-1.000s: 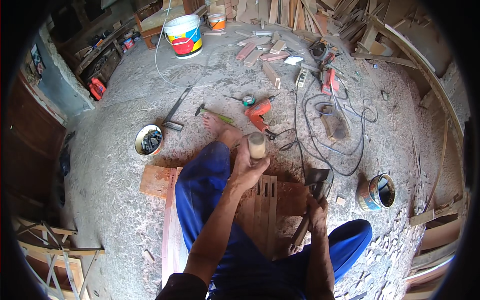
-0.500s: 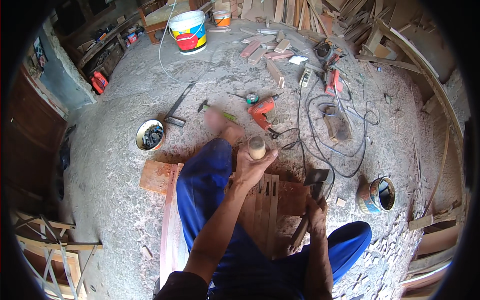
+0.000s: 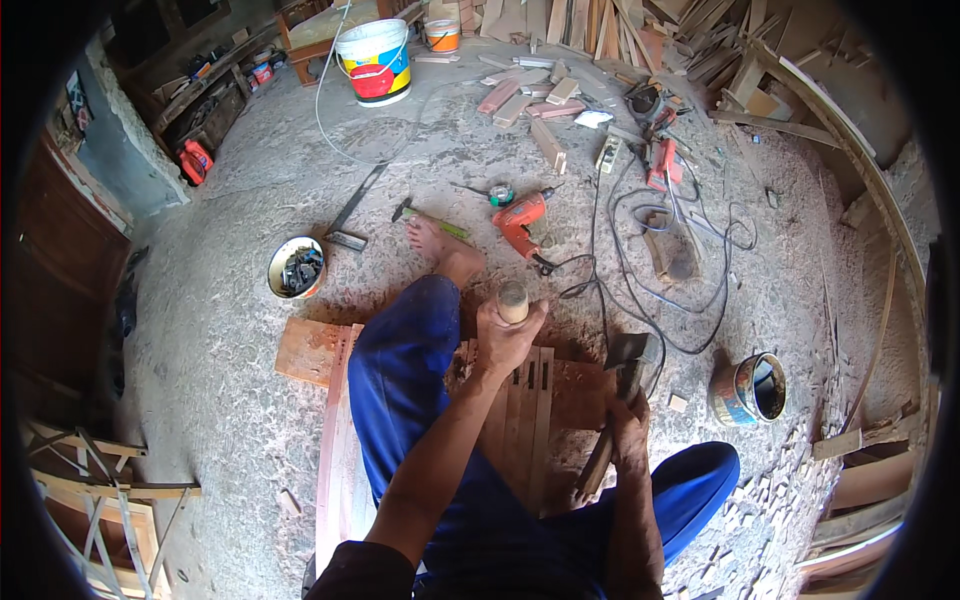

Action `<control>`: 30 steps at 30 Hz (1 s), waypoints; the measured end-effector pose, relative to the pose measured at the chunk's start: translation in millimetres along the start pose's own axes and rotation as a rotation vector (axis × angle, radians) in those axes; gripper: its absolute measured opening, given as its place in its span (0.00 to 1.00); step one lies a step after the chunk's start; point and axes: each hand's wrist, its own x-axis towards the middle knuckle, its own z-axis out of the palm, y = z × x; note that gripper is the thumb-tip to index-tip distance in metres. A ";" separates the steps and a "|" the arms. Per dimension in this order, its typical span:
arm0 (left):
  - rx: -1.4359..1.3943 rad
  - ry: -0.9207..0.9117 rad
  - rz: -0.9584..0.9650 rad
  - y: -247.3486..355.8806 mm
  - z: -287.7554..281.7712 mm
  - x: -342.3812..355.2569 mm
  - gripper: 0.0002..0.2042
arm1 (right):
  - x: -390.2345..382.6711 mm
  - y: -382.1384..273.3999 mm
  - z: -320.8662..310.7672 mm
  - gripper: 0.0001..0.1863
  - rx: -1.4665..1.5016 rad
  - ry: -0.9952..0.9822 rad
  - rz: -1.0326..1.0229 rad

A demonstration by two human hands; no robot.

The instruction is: The person carves out rectangular mortises in a wooden beam using a hammer and a chisel while sitting on the floor.

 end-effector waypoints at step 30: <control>0.004 -0.299 -0.216 2.7 -1.6 -3.8 0.09 | -31.9 -213.7 115.3 0.21 -1.233 -0.468 -0.887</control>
